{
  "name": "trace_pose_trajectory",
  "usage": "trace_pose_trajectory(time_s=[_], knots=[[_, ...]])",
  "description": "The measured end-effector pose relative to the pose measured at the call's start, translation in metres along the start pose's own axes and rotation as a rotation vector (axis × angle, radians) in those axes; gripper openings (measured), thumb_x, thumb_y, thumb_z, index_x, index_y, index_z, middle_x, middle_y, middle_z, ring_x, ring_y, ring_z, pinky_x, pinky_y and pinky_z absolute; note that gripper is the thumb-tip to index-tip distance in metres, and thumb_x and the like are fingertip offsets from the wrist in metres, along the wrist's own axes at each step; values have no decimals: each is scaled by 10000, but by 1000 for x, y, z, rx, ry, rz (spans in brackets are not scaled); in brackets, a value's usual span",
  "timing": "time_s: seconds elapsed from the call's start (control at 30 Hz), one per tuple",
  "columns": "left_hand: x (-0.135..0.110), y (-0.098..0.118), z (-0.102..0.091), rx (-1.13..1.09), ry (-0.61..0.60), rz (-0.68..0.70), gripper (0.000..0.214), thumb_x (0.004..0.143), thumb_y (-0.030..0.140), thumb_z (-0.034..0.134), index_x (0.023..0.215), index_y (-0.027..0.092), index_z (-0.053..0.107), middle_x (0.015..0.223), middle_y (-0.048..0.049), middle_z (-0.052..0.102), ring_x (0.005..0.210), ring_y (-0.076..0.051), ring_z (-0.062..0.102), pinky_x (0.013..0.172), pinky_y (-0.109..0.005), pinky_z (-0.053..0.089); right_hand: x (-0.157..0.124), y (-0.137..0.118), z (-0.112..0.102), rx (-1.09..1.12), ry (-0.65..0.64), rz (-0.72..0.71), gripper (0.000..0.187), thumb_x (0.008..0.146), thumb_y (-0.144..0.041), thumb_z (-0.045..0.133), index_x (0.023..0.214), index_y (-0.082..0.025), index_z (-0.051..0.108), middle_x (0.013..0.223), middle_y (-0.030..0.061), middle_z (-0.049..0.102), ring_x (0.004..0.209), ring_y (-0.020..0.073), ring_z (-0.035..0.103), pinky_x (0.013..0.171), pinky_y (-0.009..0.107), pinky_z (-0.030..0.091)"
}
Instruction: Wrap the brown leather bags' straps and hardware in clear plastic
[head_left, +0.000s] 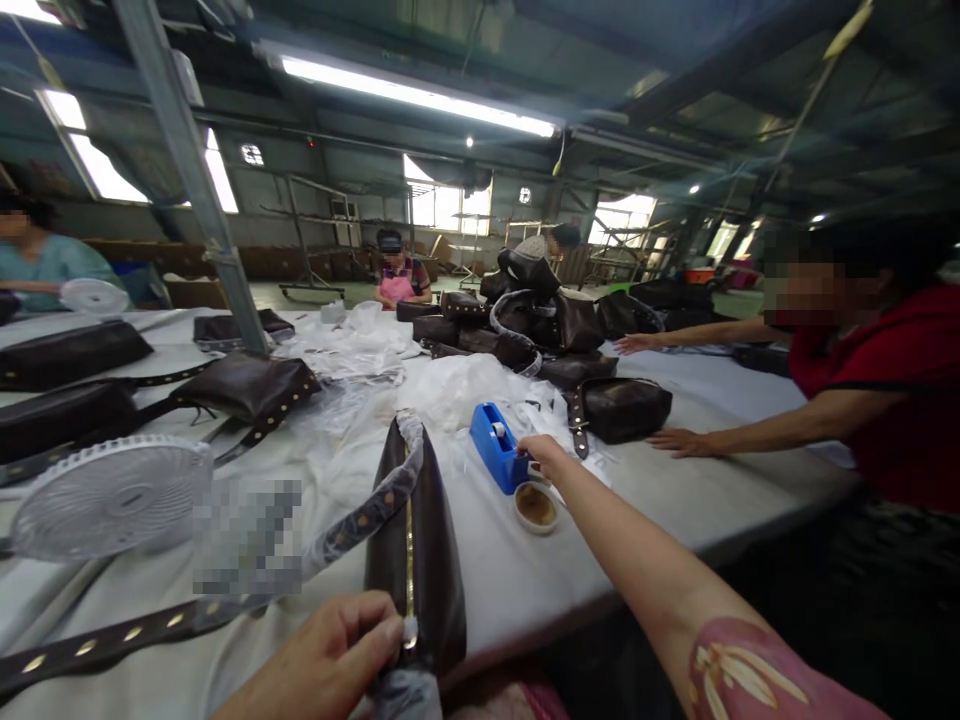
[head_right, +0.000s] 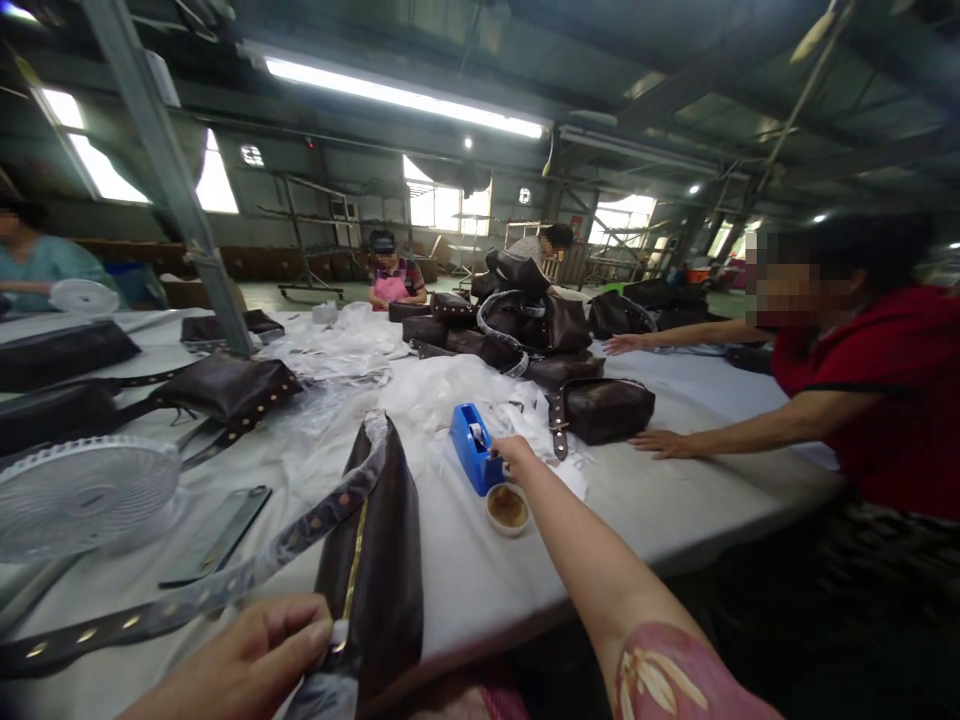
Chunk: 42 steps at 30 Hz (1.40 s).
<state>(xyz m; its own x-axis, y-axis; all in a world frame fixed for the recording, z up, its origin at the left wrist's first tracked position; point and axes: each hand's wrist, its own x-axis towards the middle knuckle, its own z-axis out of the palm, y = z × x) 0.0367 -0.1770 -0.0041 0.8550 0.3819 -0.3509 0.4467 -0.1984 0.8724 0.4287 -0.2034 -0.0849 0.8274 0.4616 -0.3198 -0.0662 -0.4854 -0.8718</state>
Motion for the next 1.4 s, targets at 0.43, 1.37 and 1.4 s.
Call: trace_pose_trajectory(time_s=[0.43, 1.37, 1.4], knots=[[-5, 12, 2, 93, 14, 25, 410, 931, 515, 402, 683, 198, 480, 683, 21, 442, 689, -164, 436, 621, -237, 355, -31, 37, -21, -263, -30, -50, 295, 952, -342, 615, 1174, -147, 620, 1172, 81, 637, 970, 215, 650, 813, 388, 570], [-15, 4, 25, 950, 234, 477, 293, 988, 212, 353, 801, 167, 574, 711, -80, 619, 626, -209, 573, 552, -328, 359, -258, -25, 26, 2, -802, 142, 276, 737, -304, 717, 592, -175, 521, 388, -69, 490, 284, 35, 344, 297, 145, 215], [-16, 4, 26, 951, 226, 464, 288, 987, 211, 352, 799, 171, 568, 712, -82, 619, 634, -212, 579, 555, -328, 363, -259, -26, 26, 0, -790, 144, 270, 741, -292, 712, 592, -177, 518, 384, -72, 484, 282, 34, 339, 294, 143, 215]])
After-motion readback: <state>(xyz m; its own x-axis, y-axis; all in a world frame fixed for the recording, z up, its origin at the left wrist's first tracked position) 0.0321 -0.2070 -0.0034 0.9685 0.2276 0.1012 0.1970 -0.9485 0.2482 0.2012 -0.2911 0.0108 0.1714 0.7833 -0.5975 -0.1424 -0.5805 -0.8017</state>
